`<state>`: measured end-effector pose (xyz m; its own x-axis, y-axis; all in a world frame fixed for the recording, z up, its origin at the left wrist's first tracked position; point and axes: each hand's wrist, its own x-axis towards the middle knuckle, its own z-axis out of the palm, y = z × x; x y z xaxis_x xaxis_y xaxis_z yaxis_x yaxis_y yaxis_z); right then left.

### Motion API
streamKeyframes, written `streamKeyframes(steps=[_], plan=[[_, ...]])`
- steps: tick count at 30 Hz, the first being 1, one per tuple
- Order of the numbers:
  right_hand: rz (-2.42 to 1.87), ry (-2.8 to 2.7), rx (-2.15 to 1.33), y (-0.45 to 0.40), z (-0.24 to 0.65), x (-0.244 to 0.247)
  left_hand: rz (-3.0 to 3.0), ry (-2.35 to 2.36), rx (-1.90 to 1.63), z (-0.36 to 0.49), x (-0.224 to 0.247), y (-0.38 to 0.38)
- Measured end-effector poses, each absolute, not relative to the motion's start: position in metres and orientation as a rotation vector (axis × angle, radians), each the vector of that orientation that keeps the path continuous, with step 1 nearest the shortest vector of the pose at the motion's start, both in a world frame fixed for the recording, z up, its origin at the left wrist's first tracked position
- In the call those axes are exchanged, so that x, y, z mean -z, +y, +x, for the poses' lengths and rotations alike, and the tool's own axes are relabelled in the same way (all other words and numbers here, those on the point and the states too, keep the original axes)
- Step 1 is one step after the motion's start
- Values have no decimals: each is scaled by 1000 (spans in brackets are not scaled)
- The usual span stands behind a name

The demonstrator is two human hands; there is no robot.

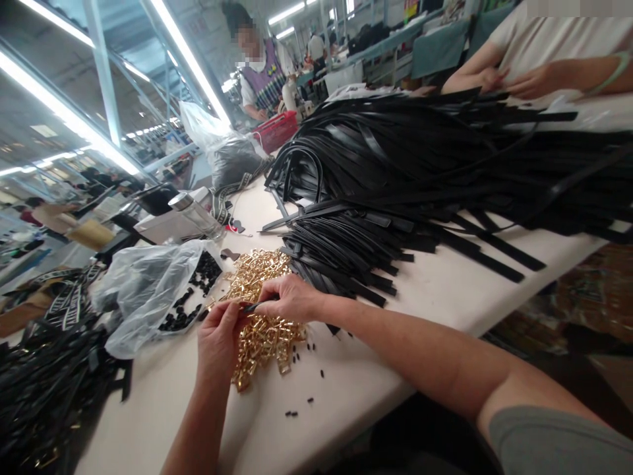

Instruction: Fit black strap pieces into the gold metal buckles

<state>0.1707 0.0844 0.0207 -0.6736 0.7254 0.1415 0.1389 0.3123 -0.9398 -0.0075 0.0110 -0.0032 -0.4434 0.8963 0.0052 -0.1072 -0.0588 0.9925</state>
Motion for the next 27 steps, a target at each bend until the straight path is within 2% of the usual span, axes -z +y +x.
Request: streamKeyframes(steps=[8, 17, 27], plan=[[-746, -1967, -1353, 86, 171, -23, 778, 1316, -1684, 1, -1, 8], [-758, -2123, -1085, 88, 174, -22, 768, 1355, -1719, -8, -4, 9], [-774, -1981, -1147, 91, 174, -21, 665, 1289, -1710, -7, -4, 9]])
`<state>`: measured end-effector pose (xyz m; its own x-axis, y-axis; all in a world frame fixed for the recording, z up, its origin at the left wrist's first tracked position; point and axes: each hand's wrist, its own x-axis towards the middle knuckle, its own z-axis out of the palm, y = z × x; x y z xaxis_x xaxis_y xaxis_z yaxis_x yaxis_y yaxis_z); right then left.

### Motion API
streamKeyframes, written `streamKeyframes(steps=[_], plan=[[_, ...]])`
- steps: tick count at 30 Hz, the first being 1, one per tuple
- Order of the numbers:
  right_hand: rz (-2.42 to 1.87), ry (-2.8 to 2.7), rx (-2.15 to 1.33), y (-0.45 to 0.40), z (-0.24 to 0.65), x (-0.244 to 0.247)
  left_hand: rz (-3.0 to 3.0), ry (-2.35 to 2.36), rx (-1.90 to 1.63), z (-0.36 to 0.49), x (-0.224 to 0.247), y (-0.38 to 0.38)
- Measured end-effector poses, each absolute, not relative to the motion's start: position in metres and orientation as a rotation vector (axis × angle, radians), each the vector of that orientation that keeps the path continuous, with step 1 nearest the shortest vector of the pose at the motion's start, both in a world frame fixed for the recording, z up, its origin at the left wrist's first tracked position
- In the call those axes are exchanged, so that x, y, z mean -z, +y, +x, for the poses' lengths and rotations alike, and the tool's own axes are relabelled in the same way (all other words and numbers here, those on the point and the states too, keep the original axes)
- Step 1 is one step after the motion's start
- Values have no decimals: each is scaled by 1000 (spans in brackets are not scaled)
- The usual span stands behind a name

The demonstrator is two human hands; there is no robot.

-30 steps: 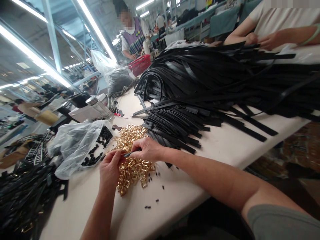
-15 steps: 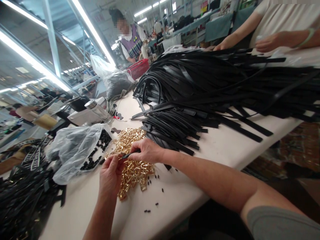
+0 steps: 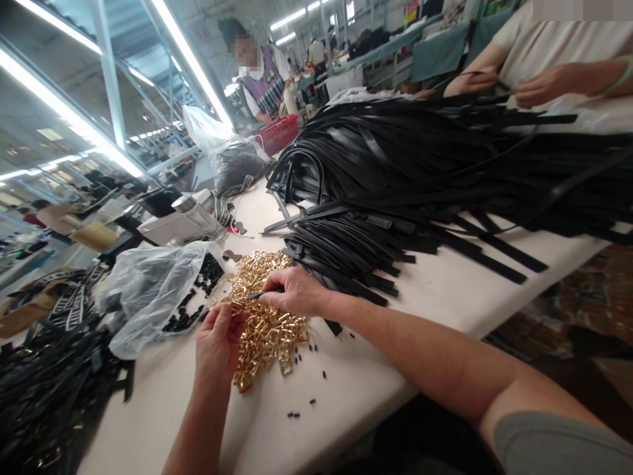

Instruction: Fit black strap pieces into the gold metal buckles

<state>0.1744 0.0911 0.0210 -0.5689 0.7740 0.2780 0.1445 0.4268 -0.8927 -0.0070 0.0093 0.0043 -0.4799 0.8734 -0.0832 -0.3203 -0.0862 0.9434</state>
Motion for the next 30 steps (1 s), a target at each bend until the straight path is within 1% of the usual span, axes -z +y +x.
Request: streamKeyframes(steps=[11, 13, 19, 30], plan=[[-741, -1883, -1238, 85, 168, -17, 583, 1215, -1659, 1, 0, 9], [-752, -1919, -1175, 85, 168, -16, 543, 1196, -1655, 1, 0, 9], [-794, -2113, -795, 85, 171, -16, 517, 1162, -1643, 1, -1, 10], [-614, -2203, -530, 85, 172, -10, 665, 1211, -1601, 1, 0, 8]])
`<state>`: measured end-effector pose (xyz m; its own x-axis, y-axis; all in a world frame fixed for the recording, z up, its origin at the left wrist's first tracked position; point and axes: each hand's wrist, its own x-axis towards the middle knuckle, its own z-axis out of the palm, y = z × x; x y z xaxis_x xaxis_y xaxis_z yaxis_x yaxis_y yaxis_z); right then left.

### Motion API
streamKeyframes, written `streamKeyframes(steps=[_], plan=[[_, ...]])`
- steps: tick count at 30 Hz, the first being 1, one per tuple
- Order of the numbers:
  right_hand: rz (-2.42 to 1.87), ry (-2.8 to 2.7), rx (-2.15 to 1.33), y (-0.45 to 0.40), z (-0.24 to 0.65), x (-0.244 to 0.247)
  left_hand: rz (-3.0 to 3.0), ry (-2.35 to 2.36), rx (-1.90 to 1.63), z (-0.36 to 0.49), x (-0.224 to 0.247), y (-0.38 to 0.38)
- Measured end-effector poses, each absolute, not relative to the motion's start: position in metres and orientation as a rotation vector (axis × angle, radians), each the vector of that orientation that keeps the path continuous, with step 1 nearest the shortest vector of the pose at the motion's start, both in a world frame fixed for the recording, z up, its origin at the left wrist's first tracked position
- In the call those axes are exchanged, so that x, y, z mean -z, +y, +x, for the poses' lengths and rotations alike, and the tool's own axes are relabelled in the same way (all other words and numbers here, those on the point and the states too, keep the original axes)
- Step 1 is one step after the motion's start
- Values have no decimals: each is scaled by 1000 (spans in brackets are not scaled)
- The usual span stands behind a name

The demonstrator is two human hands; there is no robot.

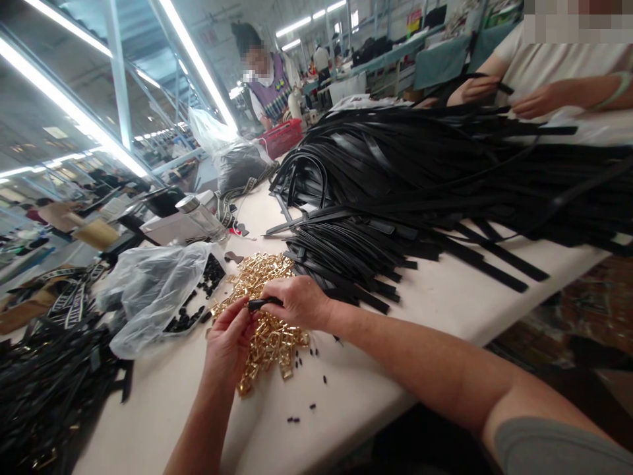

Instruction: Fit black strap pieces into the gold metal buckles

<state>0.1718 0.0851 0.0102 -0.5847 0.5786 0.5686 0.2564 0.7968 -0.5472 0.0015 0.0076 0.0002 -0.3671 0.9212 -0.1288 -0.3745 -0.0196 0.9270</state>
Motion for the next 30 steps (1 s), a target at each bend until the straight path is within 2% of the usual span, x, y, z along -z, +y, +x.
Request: streamKeyframes(steps=[7, 30], plan=[[-564, -2285, -364, 85, 173, -12, 818, 1274, -1569, 2, 5, 4], [-615, -2354, -395, 87, 172, -7, 1136, 1468, -1584, -7, -2, 2]])
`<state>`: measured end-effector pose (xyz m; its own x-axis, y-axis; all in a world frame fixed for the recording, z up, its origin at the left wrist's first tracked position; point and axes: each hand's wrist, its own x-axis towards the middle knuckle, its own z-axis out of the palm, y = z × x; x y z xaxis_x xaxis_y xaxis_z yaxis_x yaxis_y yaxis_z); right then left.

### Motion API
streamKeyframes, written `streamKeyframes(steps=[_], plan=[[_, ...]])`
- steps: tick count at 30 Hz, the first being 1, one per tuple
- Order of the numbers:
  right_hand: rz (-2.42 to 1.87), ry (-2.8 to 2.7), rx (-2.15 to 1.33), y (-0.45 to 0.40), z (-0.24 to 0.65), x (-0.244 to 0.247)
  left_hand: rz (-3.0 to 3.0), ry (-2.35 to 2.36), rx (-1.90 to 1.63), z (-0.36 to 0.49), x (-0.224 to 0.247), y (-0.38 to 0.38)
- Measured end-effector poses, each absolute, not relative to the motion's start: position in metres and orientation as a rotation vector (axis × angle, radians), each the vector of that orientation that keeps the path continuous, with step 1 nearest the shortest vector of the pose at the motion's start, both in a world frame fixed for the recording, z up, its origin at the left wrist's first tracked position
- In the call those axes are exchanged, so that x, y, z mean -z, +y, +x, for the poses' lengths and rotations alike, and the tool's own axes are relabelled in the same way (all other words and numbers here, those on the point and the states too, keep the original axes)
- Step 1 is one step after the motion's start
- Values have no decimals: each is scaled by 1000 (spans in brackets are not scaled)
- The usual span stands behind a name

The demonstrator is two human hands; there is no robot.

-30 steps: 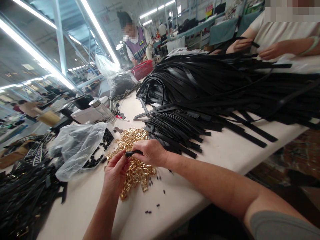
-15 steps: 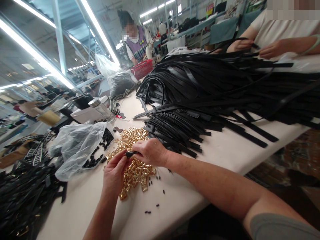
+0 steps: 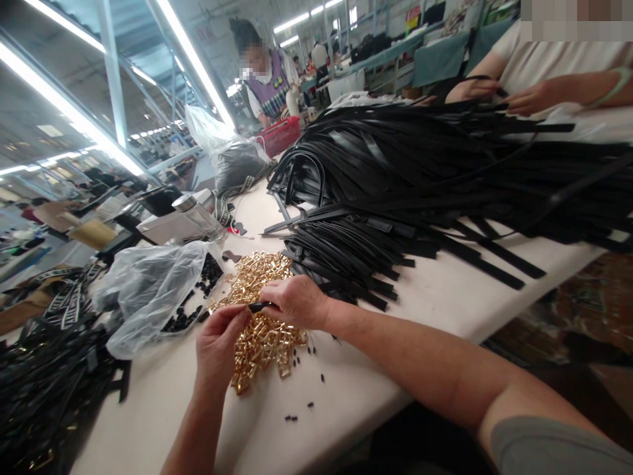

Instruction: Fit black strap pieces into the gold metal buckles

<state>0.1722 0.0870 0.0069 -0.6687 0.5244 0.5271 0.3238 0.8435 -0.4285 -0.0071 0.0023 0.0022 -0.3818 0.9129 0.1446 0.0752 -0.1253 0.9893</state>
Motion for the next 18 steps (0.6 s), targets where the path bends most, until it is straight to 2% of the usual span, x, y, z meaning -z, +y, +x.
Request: streamKeyframes(steps=[12, 18], plan=[[-485, -2296, -555, 84, 171, -8, 1077, 1406, -1535, -15, -2, 3], [-544, -2267, -469, 81, 168, -4, 938, 1360, -1473, -7, -2, 3]])
